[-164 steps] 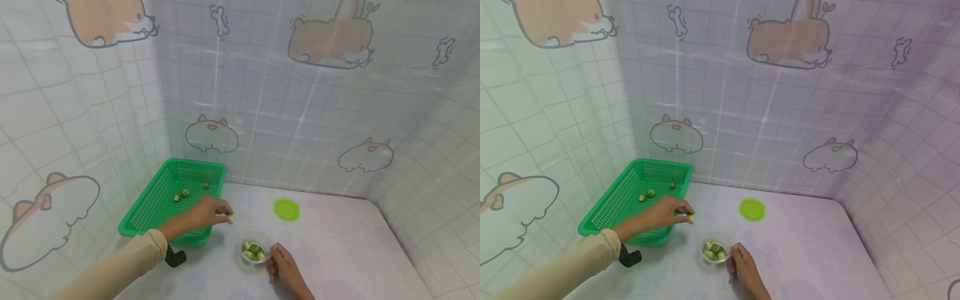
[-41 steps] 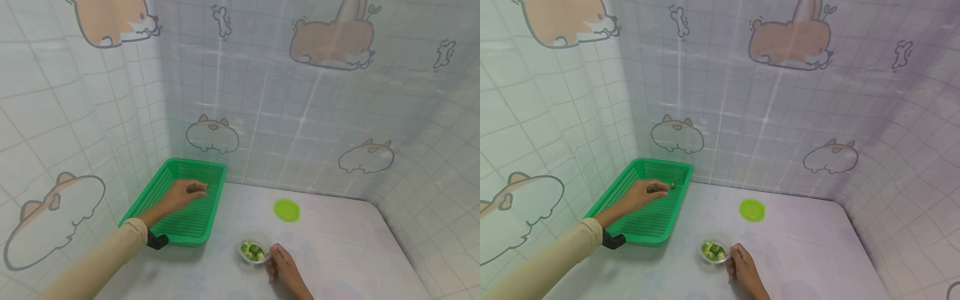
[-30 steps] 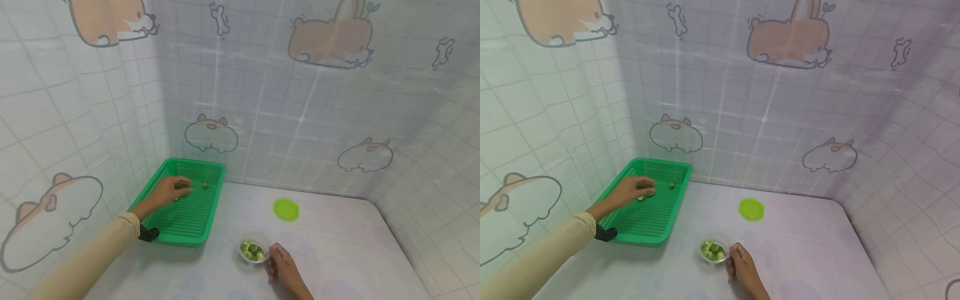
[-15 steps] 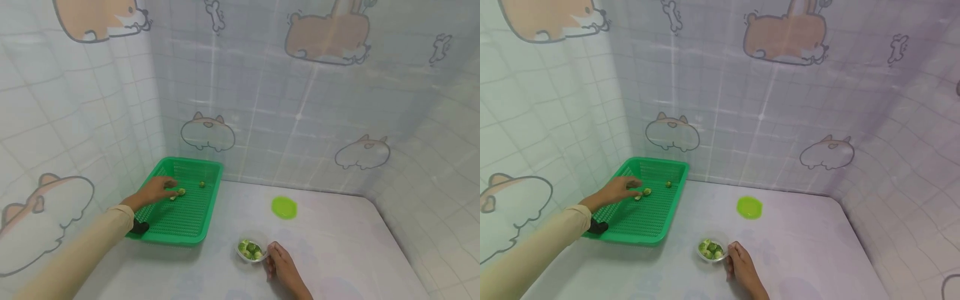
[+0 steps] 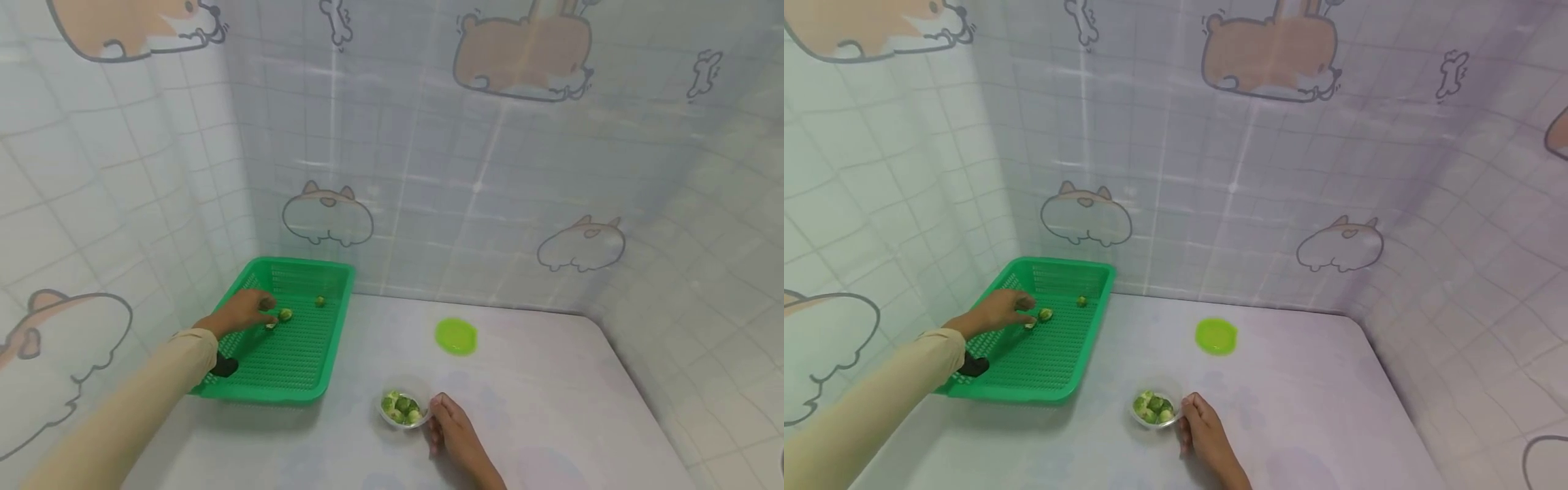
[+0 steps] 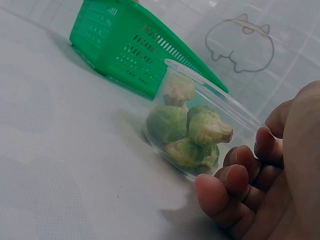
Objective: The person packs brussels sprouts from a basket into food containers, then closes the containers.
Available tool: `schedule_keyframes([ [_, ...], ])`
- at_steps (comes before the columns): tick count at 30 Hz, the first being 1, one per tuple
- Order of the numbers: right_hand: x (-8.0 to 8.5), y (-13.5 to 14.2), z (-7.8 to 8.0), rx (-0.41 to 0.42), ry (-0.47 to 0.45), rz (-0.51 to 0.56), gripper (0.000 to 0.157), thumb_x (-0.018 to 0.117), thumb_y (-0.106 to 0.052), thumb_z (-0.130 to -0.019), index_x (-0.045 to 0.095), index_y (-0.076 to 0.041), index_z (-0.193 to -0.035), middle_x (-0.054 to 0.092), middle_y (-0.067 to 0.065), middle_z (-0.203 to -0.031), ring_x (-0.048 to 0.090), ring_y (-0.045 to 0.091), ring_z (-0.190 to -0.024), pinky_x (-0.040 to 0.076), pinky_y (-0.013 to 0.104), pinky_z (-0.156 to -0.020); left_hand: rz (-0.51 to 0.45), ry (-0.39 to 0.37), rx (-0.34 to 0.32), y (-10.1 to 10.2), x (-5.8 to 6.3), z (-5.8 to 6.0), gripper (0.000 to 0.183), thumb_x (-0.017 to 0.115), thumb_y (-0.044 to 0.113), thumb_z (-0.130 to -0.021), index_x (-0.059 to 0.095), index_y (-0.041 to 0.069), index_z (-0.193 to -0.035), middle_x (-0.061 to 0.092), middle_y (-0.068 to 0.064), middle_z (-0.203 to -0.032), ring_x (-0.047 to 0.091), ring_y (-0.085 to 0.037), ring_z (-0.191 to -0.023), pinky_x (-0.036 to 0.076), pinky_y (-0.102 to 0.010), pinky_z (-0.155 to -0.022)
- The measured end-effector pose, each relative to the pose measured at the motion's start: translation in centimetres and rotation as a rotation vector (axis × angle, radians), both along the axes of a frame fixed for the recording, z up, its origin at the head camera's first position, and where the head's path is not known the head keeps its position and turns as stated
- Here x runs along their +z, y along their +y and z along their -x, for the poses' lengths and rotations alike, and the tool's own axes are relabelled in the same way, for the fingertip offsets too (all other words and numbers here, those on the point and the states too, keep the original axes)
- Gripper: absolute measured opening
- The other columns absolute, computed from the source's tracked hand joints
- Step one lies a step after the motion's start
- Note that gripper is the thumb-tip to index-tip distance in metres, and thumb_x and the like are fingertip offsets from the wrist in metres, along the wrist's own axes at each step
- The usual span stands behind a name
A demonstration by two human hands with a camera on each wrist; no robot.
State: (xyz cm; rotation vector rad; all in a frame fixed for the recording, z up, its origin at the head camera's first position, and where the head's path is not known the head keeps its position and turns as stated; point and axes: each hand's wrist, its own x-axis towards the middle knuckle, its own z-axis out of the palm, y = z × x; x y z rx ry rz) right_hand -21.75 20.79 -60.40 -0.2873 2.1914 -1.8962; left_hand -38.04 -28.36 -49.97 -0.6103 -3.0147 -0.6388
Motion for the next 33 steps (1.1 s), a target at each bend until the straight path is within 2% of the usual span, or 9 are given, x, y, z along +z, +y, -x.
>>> schedule_keyframes([
  [6, 0.1, 0.0, 0.1, 0.004, -0.005, -0.005, 0.039, 0.04, -0.038, -0.11, 0.05, -0.004, -0.094, 0.051, 0.002, -0.077, 0.053, 0.013, -0.055, 0.054, 0.03, -0.05, 0.018, 0.022, 0.0, -0.1, -0.9, 0.5, 0.045, 0.078, 0.014, -0.087, 0.063, -0.015, -0.119, 0.067, -0.031, -0.114, 0.064, -0.047, -0.107, 0.053, -0.059, -0.091],
  [9, 0.1, 0.0, 0.1, 0.004, -0.011, -0.005, 0.039, 0.04, -0.037, -0.11, 0.05, -0.003, -0.095, 0.051, 0.003, -0.076, 0.054, 0.014, -0.055, 0.054, 0.03, -0.049, 0.039, 0.031, -0.001, -0.1, -1.7, 0.7, 0.04, 0.08, 0.012, -0.086, 0.066, -0.012, -0.115, 0.07, -0.027, -0.108, 0.066, -0.044, -0.101, 0.056, -0.057, -0.086],
  [13, 0.3, 0.0, 0.1, 0.003, -0.021, -0.008, 0.039, 0.04, -0.037, -0.11, 0.05, -0.001, -0.095, 0.051, 0.003, -0.076, 0.054, 0.014, -0.056, 0.054, 0.03, -0.05, 0.075, 0.025, 0.002, 0.1, -2.2, 0.5, 0.035, 0.082, 0.01, -0.084, 0.07, -0.008, -0.11, 0.072, -0.022, -0.103, 0.068, -0.04, -0.095, 0.058, -0.053, -0.079],
  [20, 0.3, 0.0, 0.1, 0.0, -0.027, -0.014, 0.038, 0.04, -0.037, -0.11, 0.049, -0.003, -0.095, 0.051, 0.002, -0.076, 0.054, 0.015, -0.056, 0.054, 0.03, -0.05, 0.074, 0.031, 0.035, 0.7, -2.3, -0.3, 0.034, 0.082, 0.008, -0.083, 0.07, -0.007, -0.112, 0.072, -0.022, -0.104, 0.067, -0.039, -0.096, 0.058, -0.051, -0.079],
  [25, 0.1, -0.1, 0.1, -0.001, -0.022, -0.028, 0.038, 0.038, -0.036, -0.111, 0.05, -0.004, -0.095, 0.052, 0.003, -0.078, 0.054, 0.014, -0.057, 0.054, 0.03, -0.05, 0.081, 0.037, 0.057, 0.4, -2.4, -0.4, 0.034, 0.081, 0.009, -0.084, 0.071, -0.006, -0.113, 0.072, -0.02, -0.104, 0.067, -0.038, -0.096, 0.057, -0.052, -0.08],
  [33, 0.0, -0.1, 0.0, -0.011, -0.002, -0.038, 0.038, 0.04, -0.036, -0.11, 0.05, -0.003, -0.094, 0.052, 0.004, -0.077, 0.053, 0.014, -0.056, 0.055, 0.033, -0.049, 0.024, 0.074, 0.046, 0.5, -1.7, -0.8, 0.035, 0.078, 0.011, -0.087, 0.07, -0.008, -0.116, 0.072, -0.023, -0.107, 0.067, -0.041, -0.099, 0.057, -0.055, -0.082],
])
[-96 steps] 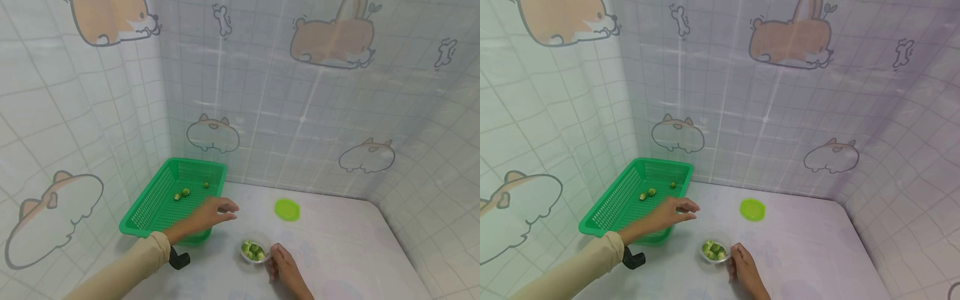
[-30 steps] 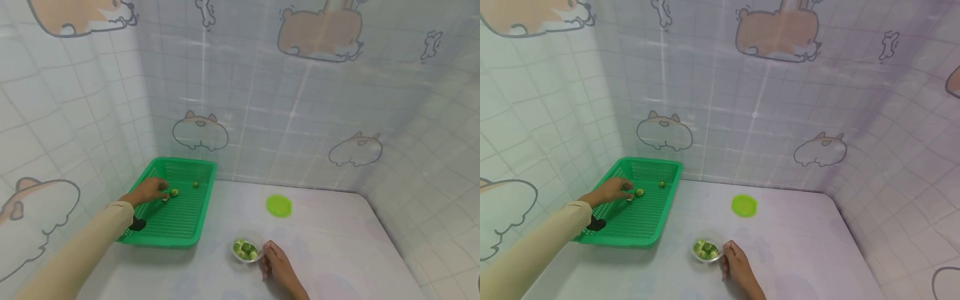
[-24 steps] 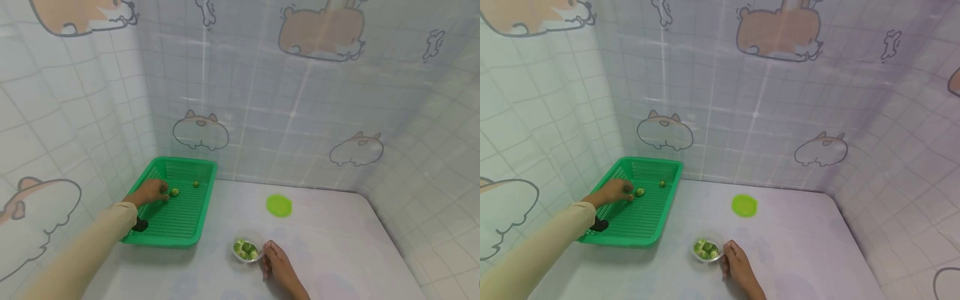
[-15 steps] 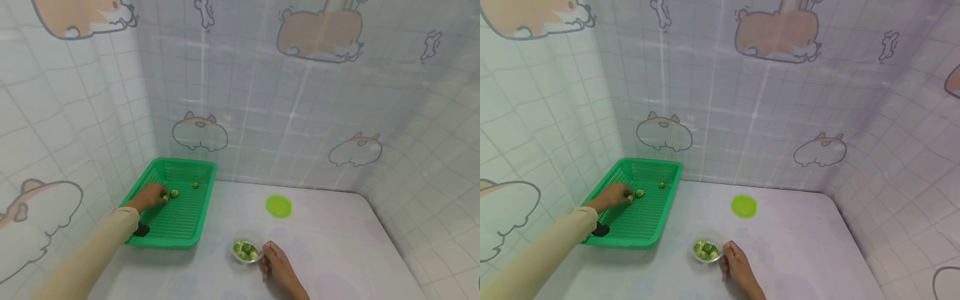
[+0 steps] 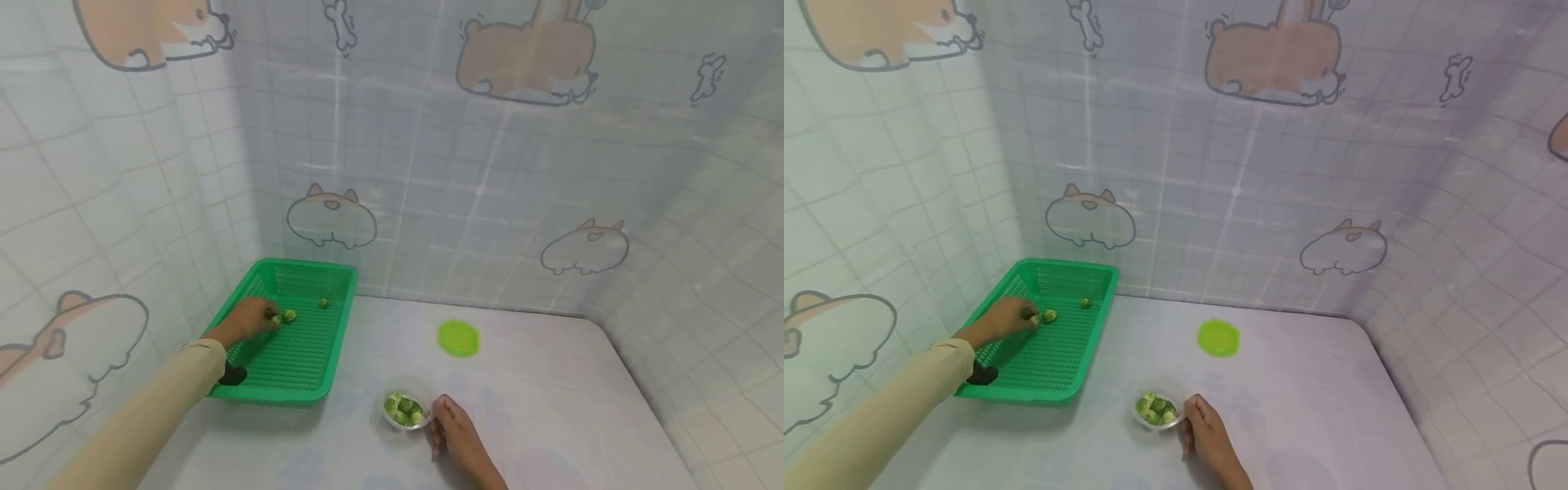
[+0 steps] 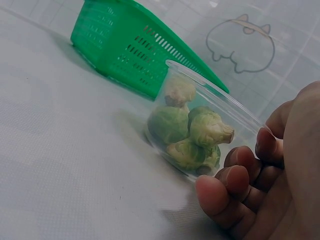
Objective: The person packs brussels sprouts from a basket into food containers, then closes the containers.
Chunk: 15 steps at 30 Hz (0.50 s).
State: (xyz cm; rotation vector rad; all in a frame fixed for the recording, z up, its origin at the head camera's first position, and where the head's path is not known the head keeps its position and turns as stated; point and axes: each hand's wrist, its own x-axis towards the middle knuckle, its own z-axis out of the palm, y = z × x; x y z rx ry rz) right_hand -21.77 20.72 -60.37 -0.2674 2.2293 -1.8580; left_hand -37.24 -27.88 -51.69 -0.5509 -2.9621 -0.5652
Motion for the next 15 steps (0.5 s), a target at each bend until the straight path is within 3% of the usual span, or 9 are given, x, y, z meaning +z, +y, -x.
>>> schedule_keyframes([
  [9, 0.2, -0.1, -0.2, 0.0, -0.013, 0.029, 0.038, 0.038, -0.035, -0.111, 0.05, -0.001, -0.096, 0.052, 0.003, -0.078, 0.053, 0.015, -0.057, 0.055, 0.033, -0.049, -0.091, 0.026, -0.034, 1.4, 1.2, -0.5, 0.032, 0.075, 0.017, -0.091, 0.072, -0.003, -0.115, 0.073, -0.019, -0.107, 0.069, -0.036, -0.097, 0.058, -0.052, -0.081],
  [15, 0.2, -0.2, -0.3, -0.002, -0.02, 0.027, 0.038, 0.04, -0.035, -0.11, 0.05, -0.001, -0.096, 0.052, 0.004, -0.078, 0.053, 0.015, -0.058, 0.055, 0.032, -0.049, -0.15, -0.014, -0.054, 2.7, 2.6, -1.1, 0.034, 0.073, 0.021, -0.094, 0.07, -0.001, -0.12, 0.074, -0.015, -0.109, 0.07, -0.032, -0.099, 0.058, -0.05, -0.081],
])
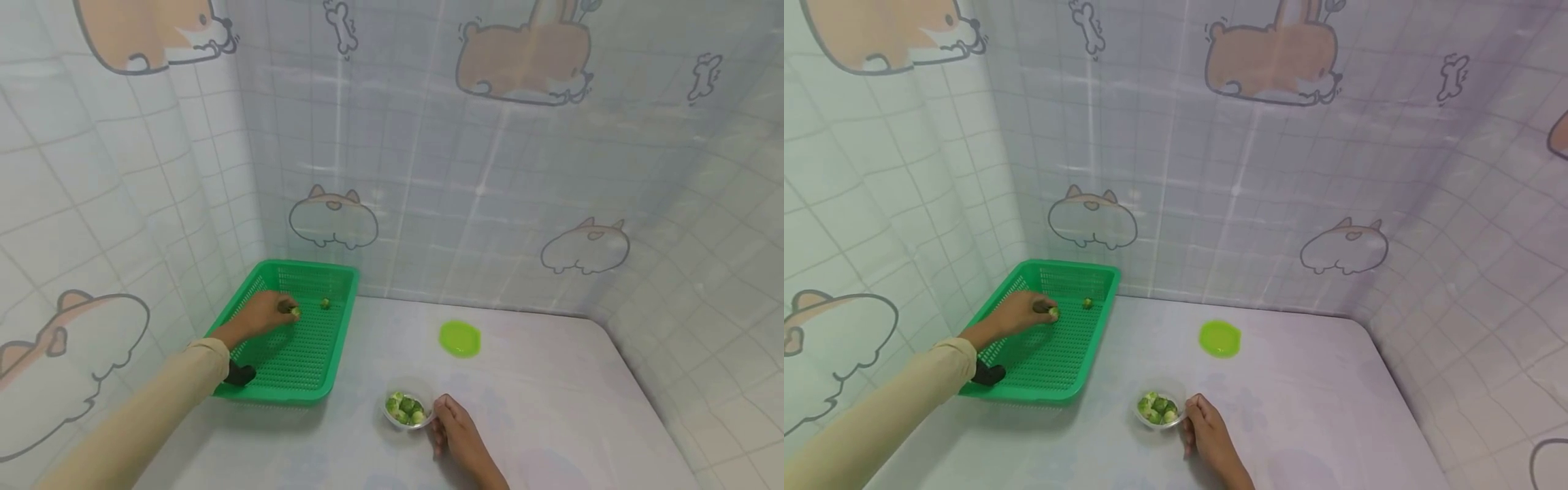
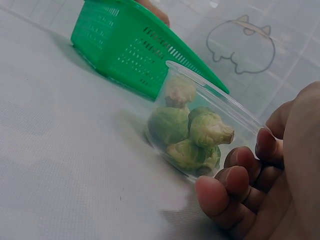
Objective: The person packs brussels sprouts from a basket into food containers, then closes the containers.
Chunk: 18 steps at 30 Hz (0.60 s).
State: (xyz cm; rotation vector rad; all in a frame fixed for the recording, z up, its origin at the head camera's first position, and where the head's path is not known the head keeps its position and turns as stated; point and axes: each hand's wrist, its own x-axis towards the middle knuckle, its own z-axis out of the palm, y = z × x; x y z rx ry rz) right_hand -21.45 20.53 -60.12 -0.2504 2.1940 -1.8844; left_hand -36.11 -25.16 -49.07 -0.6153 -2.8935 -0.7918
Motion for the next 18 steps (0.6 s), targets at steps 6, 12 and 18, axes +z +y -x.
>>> schedule_keyframes([
  [6, -0.1, 0.0, -0.1, -0.002, 0.002, -0.001, 0.039, 0.041, -0.036, -0.11, 0.05, -0.001, -0.095, 0.051, 0.004, -0.077, 0.053, 0.015, -0.057, 0.054, 0.031, -0.049, -0.066, -0.027, -0.008, 0.9, 0.3, -0.4, 0.037, 0.074, 0.025, -0.094, 0.07, 0.003, -0.124, 0.074, -0.009, -0.111, 0.071, -0.026, -0.099, 0.06, -0.047, -0.081],
  [12, -0.3, 0.1, -0.1, -0.008, 0.007, -0.013, 0.038, 0.04, -0.036, -0.11, 0.05, -0.002, -0.095, 0.052, 0.004, -0.078, 0.053, 0.015, -0.056, 0.054, 0.031, -0.049, -0.132, -0.092, -0.032, 2.5, 0.8, -1.3, 0.041, 0.074, 0.032, -0.094, 0.069, 0.008, -0.126, 0.074, -0.005, -0.113, 0.07, -0.025, -0.104, 0.059, -0.047, -0.086],
  [18, -0.7, 0.1, -0.1, 0.001, 0.014, -0.017, 0.04, 0.04, -0.04, -0.109, 0.05, -0.004, -0.095, 0.052, 0.004, -0.079, 0.053, 0.015, -0.056, 0.055, 0.032, -0.05, -0.191, -0.098, -0.084, 4.0, 1.2, -1.9, 0.04, 0.075, 0.034, -0.093, 0.069, 0.013, -0.127, 0.073, -0.003, -0.115, 0.07, -0.023, -0.106, 0.059, -0.044, -0.087],
])
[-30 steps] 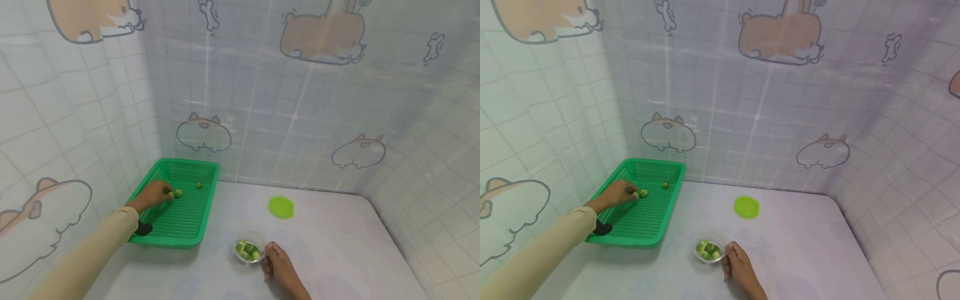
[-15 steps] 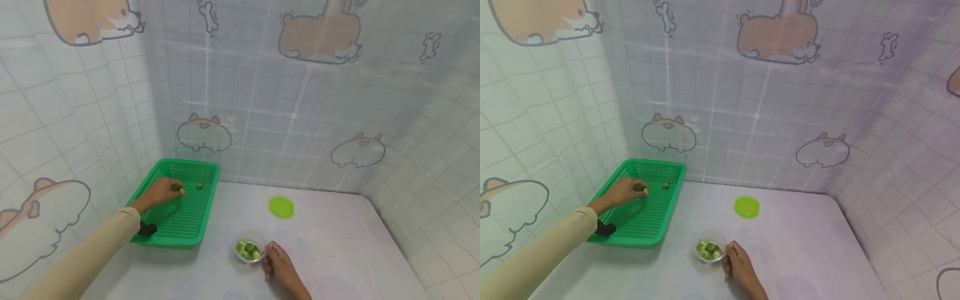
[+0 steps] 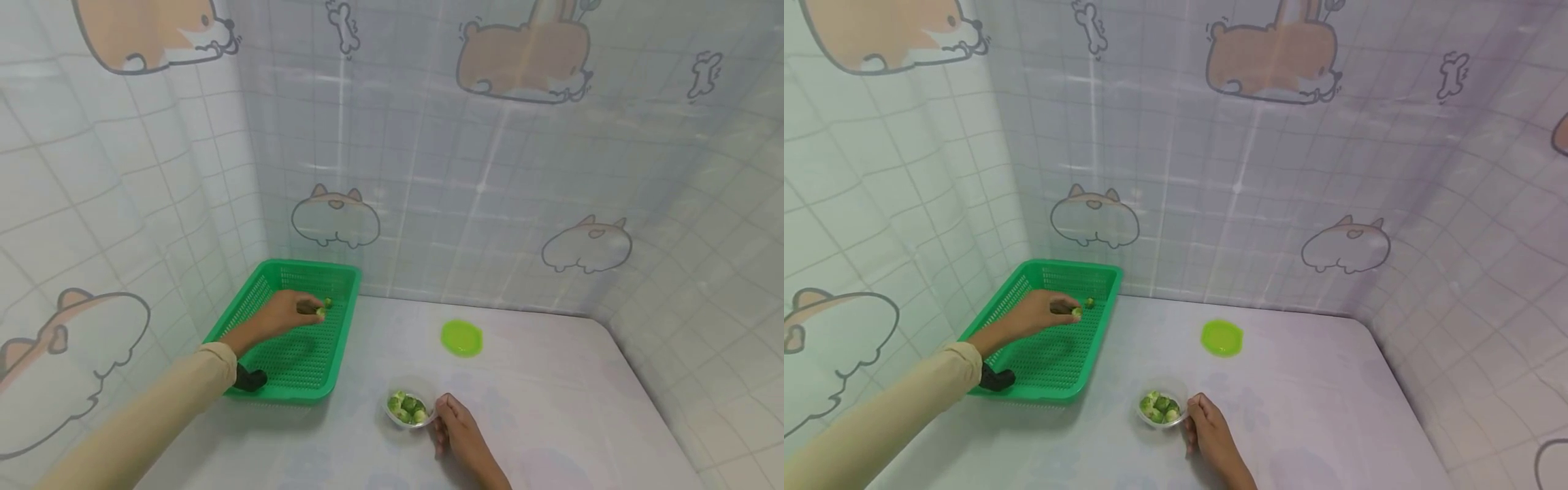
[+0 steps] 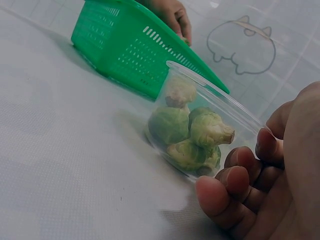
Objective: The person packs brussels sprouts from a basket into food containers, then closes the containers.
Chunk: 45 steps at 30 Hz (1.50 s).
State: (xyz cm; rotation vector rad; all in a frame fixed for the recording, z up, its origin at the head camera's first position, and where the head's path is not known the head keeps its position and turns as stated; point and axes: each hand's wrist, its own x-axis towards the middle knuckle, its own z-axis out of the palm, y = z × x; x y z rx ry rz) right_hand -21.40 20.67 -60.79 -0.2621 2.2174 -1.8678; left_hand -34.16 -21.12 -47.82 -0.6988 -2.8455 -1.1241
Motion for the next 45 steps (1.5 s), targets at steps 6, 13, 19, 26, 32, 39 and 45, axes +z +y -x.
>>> schedule_keyframes([
  [6, 0.0, 0.0, 0.0, 0.003, -0.004, 0.001, 0.04, 0.04, -0.04, -0.109, 0.05, -0.004, -0.095, 0.052, 0.004, -0.079, 0.054, 0.016, -0.056, 0.055, 0.033, -0.05, -0.046, -0.005, -0.046, 1.7, 0.7, -0.8, 0.038, 0.075, 0.035, -0.092, 0.07, 0.017, -0.126, 0.074, 0.002, -0.114, 0.07, -0.018, -0.105, 0.059, -0.042, -0.088],
  [13, 0.0, 0.1, 0.1, 0.0, -0.003, -0.008, 0.039, 0.04, -0.038, -0.11, 0.05, -0.004, -0.094, 0.053, 0.004, -0.078, 0.054, 0.016, -0.055, 0.055, 0.033, -0.05, -0.043, 0.026, -0.138, 4.6, 0.9, -1.7, 0.039, 0.077, 0.034, -0.09, 0.071, 0.015, -0.124, 0.074, 0.006, -0.11, 0.07, -0.012, -0.101, 0.059, -0.034, -0.086],
  [19, 0.1, 0.1, 0.0, 0.006, 0.004, 0.003, 0.039, 0.04, -0.038, -0.11, 0.05, -0.004, -0.094, 0.053, 0.004, -0.079, 0.054, 0.015, -0.056, 0.055, 0.032, -0.05, -0.06, 0.033, -0.199, 7.4, 1.3, -2.7, 0.034, 0.079, 0.031, -0.089, 0.074, 0.015, -0.119, 0.075, 0.004, -0.109, 0.072, -0.013, -0.098, 0.06, -0.028, -0.083],
  [26, 0.3, 0.0, -0.1, 0.0, 0.0, 0.007, 0.039, 0.041, -0.038, -0.11, 0.05, -0.002, -0.095, 0.052, 0.004, -0.078, 0.053, 0.015, -0.056, 0.055, 0.032, -0.05, -0.054, -0.002, -0.256, 9.4, 0.8, -3.6, 0.034, 0.077, 0.032, -0.091, 0.073, 0.015, -0.12, 0.073, 0.007, -0.112, 0.07, -0.01, -0.101, 0.059, -0.027, -0.086],
  [32, 0.4, -0.1, -0.1, 0.003, -0.005, 0.002, 0.039, 0.04, -0.039, -0.11, 0.05, -0.004, -0.095, 0.052, 0.003, -0.078, 0.053, 0.015, -0.055, 0.055, 0.032, -0.05, -0.058, -0.023, -0.274, 11.0, 0.5, -4.3, 0.033, 0.078, 0.032, -0.09, 0.074, 0.017, -0.119, 0.074, 0.009, -0.11, 0.071, -0.009, -0.099, 0.058, -0.026, -0.086],
  [39, 0.3, 0.1, 0.2, 0.007, 0.007, 0.013, 0.04, 0.04, -0.039, -0.11, 0.05, -0.003, -0.094, 0.052, 0.004, -0.078, 0.053, 0.015, -0.055, 0.055, 0.032, -0.049, -0.039, -0.03, -0.306, 13.0, -0.2, -4.8, 0.031, 0.079, 0.031, -0.089, 0.074, 0.019, -0.117, 0.073, 0.013, -0.107, 0.07, -0.003, -0.096, 0.057, -0.022, -0.088],
  [45, 0.3, 0.2, 0.4, 0.014, 0.002, 0.007, 0.04, 0.04, -0.039, -0.11, 0.05, -0.003, -0.094, 0.052, 0.004, -0.078, 0.053, 0.015, -0.056, 0.055, 0.032, -0.05, -0.047, -0.078, -0.354, 14.5, -1.0, -5.2, 0.031, 0.079, 0.028, -0.089, 0.074, 0.016, -0.117, 0.073, 0.014, -0.105, 0.069, -0.001, -0.096, 0.055, -0.021, -0.09],
])
